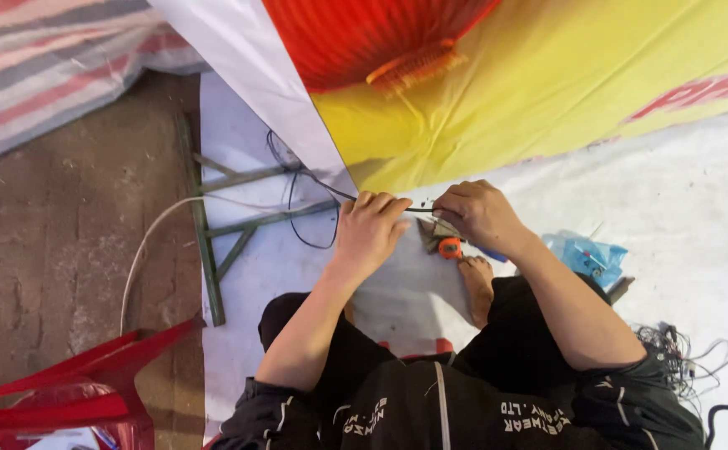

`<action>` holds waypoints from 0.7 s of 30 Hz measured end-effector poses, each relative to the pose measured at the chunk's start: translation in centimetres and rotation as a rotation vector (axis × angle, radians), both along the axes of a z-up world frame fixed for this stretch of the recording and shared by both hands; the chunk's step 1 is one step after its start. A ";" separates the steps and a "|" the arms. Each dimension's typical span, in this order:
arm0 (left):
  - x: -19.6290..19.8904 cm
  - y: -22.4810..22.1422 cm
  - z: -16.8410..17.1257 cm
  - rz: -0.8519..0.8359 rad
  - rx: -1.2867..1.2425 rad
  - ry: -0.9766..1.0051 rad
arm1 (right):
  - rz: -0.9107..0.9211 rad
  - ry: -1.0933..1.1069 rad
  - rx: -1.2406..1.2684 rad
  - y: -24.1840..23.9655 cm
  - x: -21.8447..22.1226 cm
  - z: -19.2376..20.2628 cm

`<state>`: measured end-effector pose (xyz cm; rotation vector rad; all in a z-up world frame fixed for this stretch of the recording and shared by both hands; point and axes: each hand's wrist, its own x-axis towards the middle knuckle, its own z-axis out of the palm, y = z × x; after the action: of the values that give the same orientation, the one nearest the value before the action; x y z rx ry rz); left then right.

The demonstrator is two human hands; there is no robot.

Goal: Stripping, twisting, and taping electrical wires to create connections for an electronic device.

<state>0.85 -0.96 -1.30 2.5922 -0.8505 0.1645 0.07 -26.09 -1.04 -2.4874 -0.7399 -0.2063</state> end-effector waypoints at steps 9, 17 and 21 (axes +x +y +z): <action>1.1 2.4 2.5 0.196 -0.341 -0.013 | -0.229 0.170 0.545 -2.2 0.6 0.4; -0.1 2.0 1.7 0.128 -0.378 0.067 | -0.125 0.467 1.122 -1.3 0.3 -2.7; -0.9 0.9 1.8 0.152 -0.165 0.013 | -0.178 0.386 1.020 -0.9 -0.1 -3.8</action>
<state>-0.10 -0.03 0.50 2.4980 -0.6075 0.2501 -0.03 -26.99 -4.86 -1.5323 -0.1544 -0.1141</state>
